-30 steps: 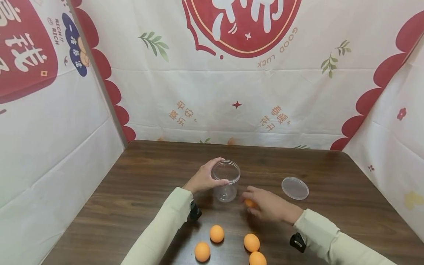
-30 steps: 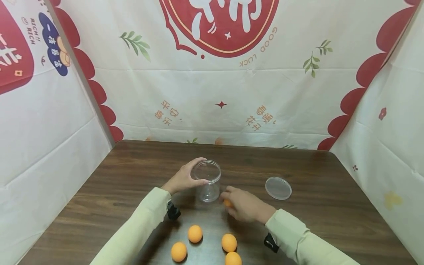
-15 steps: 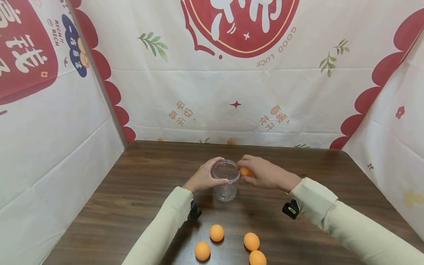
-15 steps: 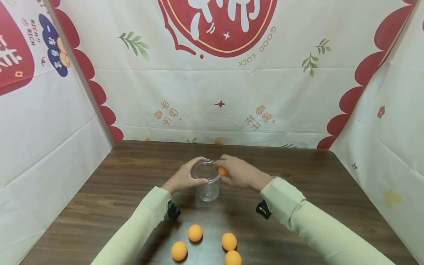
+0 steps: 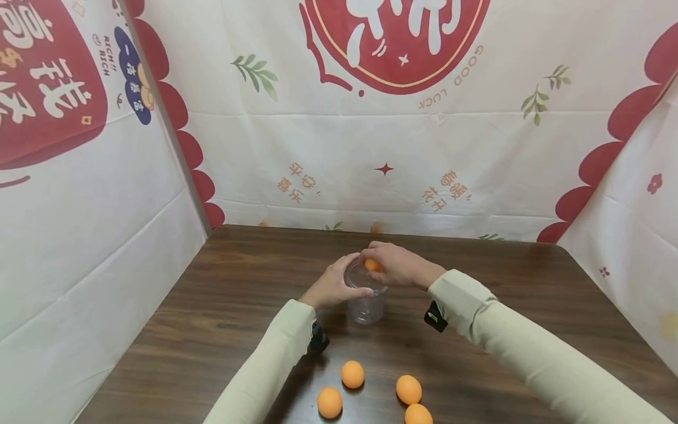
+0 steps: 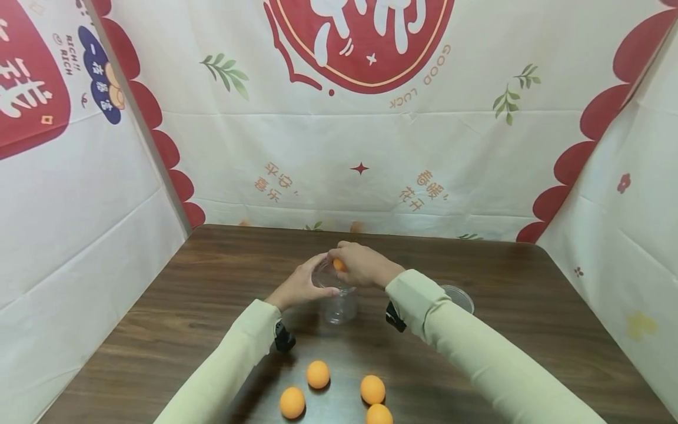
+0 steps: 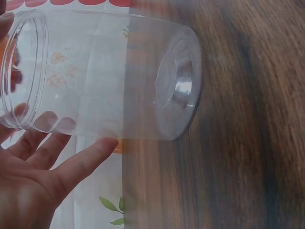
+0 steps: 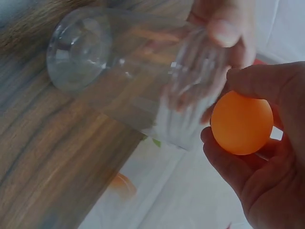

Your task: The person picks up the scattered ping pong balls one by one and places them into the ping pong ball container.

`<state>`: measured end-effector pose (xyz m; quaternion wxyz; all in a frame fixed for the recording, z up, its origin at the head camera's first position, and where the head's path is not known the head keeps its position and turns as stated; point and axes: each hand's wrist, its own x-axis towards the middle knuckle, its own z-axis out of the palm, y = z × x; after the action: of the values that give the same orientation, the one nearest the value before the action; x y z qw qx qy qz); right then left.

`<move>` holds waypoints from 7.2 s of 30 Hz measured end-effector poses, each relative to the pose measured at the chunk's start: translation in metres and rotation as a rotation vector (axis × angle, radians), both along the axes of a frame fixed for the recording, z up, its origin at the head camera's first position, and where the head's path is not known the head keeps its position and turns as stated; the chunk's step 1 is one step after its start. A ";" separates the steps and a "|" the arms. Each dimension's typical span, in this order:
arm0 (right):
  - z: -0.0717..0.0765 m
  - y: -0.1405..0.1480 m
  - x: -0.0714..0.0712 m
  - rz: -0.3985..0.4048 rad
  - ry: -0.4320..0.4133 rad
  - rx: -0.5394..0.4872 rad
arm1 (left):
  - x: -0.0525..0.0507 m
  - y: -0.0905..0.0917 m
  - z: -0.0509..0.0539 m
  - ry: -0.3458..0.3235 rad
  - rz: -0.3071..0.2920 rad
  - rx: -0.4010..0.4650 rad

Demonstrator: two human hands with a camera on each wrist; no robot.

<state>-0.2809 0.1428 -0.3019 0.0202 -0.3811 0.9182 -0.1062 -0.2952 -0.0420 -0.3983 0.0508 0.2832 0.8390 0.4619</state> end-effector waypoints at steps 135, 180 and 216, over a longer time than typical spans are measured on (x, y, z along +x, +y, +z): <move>-0.089 0.026 0.127 -0.227 -0.116 -0.026 | 0.004 -0.003 -0.004 -0.007 0.004 0.043; -0.021 -0.022 -0.004 -0.186 0.037 -0.028 | 0.005 -0.003 -0.002 -0.071 -0.038 0.034; -0.034 -0.018 -0.006 -0.165 0.056 0.008 | 0.002 -0.002 -0.005 -0.095 -0.038 0.010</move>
<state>-0.2864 0.1251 -0.3363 -0.0129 -0.3069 0.9471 -0.0930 -0.2935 -0.0444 -0.4032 0.0977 0.2771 0.8278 0.4780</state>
